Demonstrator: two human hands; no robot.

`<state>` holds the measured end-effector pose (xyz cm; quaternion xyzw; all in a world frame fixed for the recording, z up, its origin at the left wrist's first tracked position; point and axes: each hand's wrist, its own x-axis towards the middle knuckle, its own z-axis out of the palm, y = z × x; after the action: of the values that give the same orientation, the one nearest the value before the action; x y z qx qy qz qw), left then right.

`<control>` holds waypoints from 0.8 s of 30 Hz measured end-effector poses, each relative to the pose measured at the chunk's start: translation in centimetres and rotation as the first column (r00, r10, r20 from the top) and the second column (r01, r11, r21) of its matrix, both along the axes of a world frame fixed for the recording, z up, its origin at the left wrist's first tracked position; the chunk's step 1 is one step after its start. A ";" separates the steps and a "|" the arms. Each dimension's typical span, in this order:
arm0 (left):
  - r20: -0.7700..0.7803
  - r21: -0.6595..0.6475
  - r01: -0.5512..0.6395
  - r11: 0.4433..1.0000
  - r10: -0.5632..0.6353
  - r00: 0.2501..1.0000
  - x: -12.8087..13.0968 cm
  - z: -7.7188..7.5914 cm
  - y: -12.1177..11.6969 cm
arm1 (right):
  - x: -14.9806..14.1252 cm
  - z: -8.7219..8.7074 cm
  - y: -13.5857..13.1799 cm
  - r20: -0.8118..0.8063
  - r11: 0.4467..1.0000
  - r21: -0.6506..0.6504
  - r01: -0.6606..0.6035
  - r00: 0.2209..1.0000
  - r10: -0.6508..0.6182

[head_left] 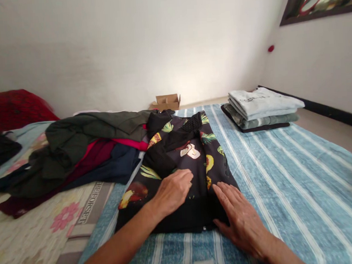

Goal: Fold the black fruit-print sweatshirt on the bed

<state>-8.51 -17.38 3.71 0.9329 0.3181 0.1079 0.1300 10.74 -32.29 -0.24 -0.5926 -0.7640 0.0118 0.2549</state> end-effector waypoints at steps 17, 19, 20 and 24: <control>-0.226 -0.011 0.085 0.996 -0.085 0.970 3.5 -3.9 -2.4 | -0.3 -1.4 0.4 -0.079 0.976 0.202 0.078 0.995 -0.063; -0.227 0.014 0.093 0.996 -0.087 0.970 3.5 -4.1 -2.8 | -0.7 -1.6 0.5 -0.014 0.969 0.240 0.057 0.998 -0.055; -0.232 0.022 0.090 0.996 -0.082 0.969 3.5 -4.1 -2.9 | -0.9 -1.7 0.5 0.000 0.964 0.260 0.056 0.998 -0.058; -0.259 0.054 0.074 0.996 -0.058 0.964 3.9 -4.0 -3.5 | -0.9 -2.1 0.8 0.013 0.947 0.320 0.035 0.999 -0.042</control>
<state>-4.64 -20.86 -0.28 0.9527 0.2976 -0.0084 0.0618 9.88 -31.54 -2.34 -0.5583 -0.7465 -0.1229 0.3404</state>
